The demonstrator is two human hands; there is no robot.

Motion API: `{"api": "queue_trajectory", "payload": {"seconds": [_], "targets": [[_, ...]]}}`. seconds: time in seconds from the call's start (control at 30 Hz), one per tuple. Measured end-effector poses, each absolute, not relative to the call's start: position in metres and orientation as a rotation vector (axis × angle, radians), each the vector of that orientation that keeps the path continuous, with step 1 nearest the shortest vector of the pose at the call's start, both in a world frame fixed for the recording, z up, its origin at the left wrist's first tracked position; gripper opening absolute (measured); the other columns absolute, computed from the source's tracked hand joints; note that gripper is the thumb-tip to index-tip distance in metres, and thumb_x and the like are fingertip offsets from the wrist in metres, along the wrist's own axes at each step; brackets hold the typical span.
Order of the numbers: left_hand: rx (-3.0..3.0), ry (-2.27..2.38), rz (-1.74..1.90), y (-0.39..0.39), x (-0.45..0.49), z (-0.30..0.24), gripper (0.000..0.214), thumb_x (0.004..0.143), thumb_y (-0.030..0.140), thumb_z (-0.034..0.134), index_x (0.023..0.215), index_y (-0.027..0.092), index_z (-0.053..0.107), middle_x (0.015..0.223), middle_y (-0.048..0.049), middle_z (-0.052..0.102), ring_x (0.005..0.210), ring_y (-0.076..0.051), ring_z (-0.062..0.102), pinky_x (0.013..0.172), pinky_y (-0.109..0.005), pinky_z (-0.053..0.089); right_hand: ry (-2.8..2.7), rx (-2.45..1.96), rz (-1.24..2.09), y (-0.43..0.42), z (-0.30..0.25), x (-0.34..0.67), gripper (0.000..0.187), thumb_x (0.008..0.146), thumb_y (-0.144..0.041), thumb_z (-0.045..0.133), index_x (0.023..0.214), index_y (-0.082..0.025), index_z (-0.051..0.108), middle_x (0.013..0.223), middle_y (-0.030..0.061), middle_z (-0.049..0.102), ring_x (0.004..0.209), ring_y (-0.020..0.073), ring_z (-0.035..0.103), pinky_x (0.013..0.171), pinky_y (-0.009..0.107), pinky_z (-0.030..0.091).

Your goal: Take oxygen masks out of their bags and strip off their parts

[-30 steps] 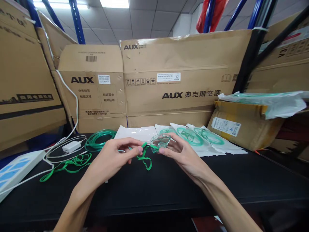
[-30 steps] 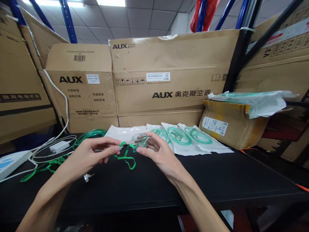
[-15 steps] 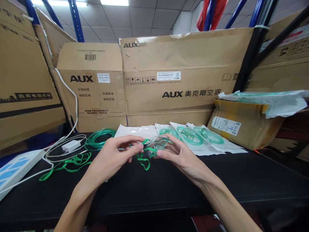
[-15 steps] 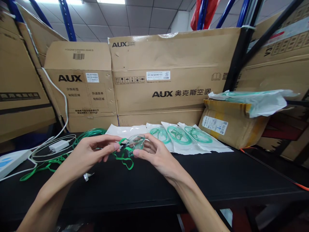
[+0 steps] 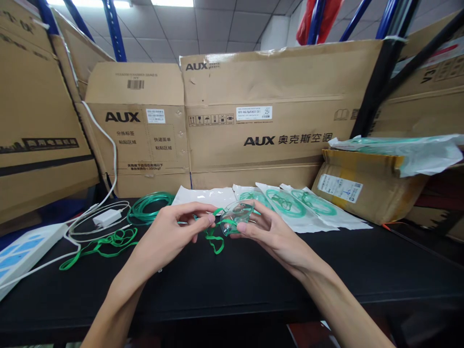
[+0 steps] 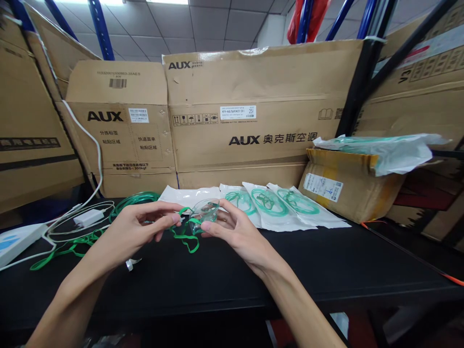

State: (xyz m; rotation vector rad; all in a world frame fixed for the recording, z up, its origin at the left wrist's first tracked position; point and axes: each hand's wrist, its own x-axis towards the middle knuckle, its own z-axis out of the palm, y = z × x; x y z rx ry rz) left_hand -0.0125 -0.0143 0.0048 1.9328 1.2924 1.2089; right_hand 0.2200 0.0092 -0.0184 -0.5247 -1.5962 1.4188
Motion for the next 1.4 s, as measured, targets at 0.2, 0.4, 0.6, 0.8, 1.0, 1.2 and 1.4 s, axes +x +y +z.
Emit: {"api": "queue_trajectory", "payload": {"seconds": [0.2,0.4,0.6,0.8,1.0,1.2,1.4], "targets": [[1.935,1.305,1.214,-0.0164,-0.0122,0.0065,0.023,0.091,0.044,0.072,0.104,0.026,0.079,0.065,0.0051,0.063,0.053,-0.011,0.052,0.050,-0.023,0.037,-1.606,-0.533,1.420,0.0092,-0.0186,0.2197,0.040,0.088,-0.029,0.081,0.124,-0.029,0.065,0.131,0.0055,0.067,0.120,0.0243,0.064,0.100,0.044,0.055],[1.945,1.312,1.199,-0.0151,-0.0123,0.0061,0.024,0.092,0.046,0.072,0.104,0.027,0.079,0.066,0.0050,0.063,0.054,-0.011,0.053,0.052,-0.023,0.037,-1.592,-0.531,1.428,0.0077,-0.0182,0.2185,0.038,0.087,-0.029,0.081,0.122,-0.028,0.065,0.129,0.0052,0.068,0.118,0.0235,0.065,0.096,0.041,0.057],[1.952,1.349,1.216,-0.0147,-0.0127,0.0050,0.024,0.092,0.047,0.072,0.104,0.027,0.079,0.063,0.0058,0.062,0.053,-0.011,0.052,0.051,-0.023,0.036,-1.589,-0.538,1.446,0.0074,-0.0186,0.2186,0.038,0.087,-0.028,0.082,0.121,-0.027,0.065,0.125,0.0048,0.069,0.116,0.0225,0.066,0.096,0.039,0.057],[1.963,1.324,1.187,-0.0134,-0.0134,0.0041,0.025,0.093,0.048,0.071,0.104,0.026,0.078,0.070,0.0052,0.067,0.054,-0.011,0.053,0.053,-0.023,0.037,-1.591,-0.521,1.444,0.0074,-0.0183,0.2181,0.035,0.087,-0.028,0.081,0.119,-0.027,0.064,0.126,0.0049,0.068,0.116,0.0225,0.066,0.094,0.039,0.057],[1.982,1.352,1.115,-0.0137,-0.0133,0.0033,0.030,0.094,0.051,0.068,0.106,0.026,0.078,0.077,0.0041,0.071,0.056,-0.012,0.053,0.057,-0.024,0.040,-1.636,-0.543,1.375,0.0121,-0.0204,0.2175,0.034,0.083,-0.029,0.084,0.110,-0.027,0.065,0.114,0.0019,0.071,0.107,0.0208,0.069,0.096,0.040,0.055],[2.035,1.370,1.109,-0.0153,-0.0085,0.0068,0.032,0.095,0.053,0.064,0.096,0.025,0.079,0.078,0.0020,0.072,0.055,-0.013,0.049,0.055,-0.025,0.038,-1.676,-0.610,1.228,0.0148,-0.0236,0.2116,0.034,0.074,-0.030,0.089,0.100,-0.028,0.068,0.106,-0.0014,0.067,0.104,0.0204,0.069,0.097,0.040,0.055],[2.082,1.345,1.084,-0.0128,-0.0077,0.0043,0.032,0.094,0.053,0.065,0.091,0.025,0.080,0.080,0.0008,0.075,0.065,-0.017,0.056,0.059,-0.025,0.038,-1.745,-0.550,1.097,0.0082,-0.0164,0.2145,0.035,0.083,-0.052,0.081,0.108,-0.029,0.074,0.118,0.0045,0.071,0.119,0.0260,0.065,0.105,0.045,0.052]]}}
